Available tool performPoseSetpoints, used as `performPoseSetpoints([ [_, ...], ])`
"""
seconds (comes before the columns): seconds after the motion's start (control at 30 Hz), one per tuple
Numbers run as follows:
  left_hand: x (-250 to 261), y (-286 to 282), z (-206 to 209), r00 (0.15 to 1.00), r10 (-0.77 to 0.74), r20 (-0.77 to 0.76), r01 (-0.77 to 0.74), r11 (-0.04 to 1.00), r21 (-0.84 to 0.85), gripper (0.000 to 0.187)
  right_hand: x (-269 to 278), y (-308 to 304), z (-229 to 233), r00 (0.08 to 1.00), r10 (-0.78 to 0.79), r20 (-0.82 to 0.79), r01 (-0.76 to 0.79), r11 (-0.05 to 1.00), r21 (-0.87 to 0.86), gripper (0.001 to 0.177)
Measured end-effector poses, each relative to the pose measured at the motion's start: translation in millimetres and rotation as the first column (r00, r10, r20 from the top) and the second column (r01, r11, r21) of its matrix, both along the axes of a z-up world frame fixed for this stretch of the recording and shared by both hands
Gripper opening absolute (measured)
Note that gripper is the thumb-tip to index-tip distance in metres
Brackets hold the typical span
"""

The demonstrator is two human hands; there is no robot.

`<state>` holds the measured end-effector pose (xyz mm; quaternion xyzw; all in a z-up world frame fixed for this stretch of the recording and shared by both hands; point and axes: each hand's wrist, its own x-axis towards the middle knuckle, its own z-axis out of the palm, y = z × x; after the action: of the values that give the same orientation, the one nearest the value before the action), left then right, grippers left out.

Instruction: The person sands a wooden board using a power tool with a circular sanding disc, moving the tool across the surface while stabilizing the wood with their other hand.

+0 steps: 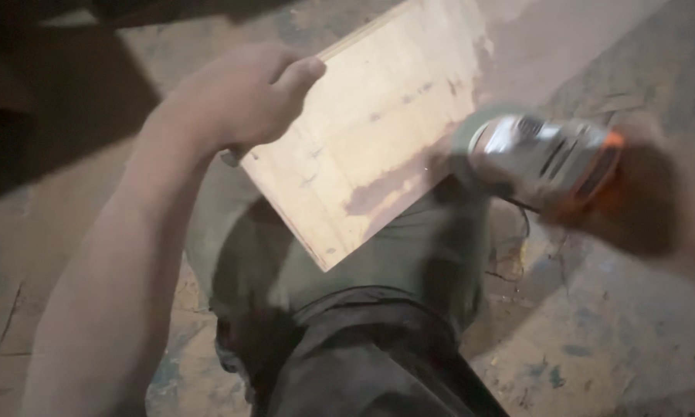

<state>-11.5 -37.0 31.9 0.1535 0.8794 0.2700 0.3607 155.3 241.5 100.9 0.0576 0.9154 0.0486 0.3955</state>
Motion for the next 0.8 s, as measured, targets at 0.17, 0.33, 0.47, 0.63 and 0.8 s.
performPoseSetpoints([
  [0.17,0,2,-2,0.998,-0.003,-0.058,0.005,0.999,0.036,0.045,-5,19,-2,0.995,-0.068,-0.069,0.068,0.998,0.002,0.073],
  [0.33,-7,1,-25,0.991,-0.052,-0.123,0.066,0.992,0.108,0.046,-4,27,-2,0.987,-0.121,-0.102,0.122,0.993,-0.001,0.072],
  [0.47,-7,-1,-31,0.985,-0.043,-0.168,0.066,0.989,0.131,0.045,6,20,-11,0.990,-0.111,-0.091,0.106,0.992,-0.066,0.072],
  [0.63,-6,-2,-31,0.988,-0.030,-0.149,0.051,0.989,0.139,0.046,18,9,-22,0.996,-0.059,-0.063,0.051,0.992,-0.120,0.071],
  [0.8,-7,-1,-26,0.949,-0.081,-0.306,0.151,0.965,0.213,0.046,6,25,-17,0.980,-0.158,-0.119,0.151,0.987,-0.063,0.070],
])
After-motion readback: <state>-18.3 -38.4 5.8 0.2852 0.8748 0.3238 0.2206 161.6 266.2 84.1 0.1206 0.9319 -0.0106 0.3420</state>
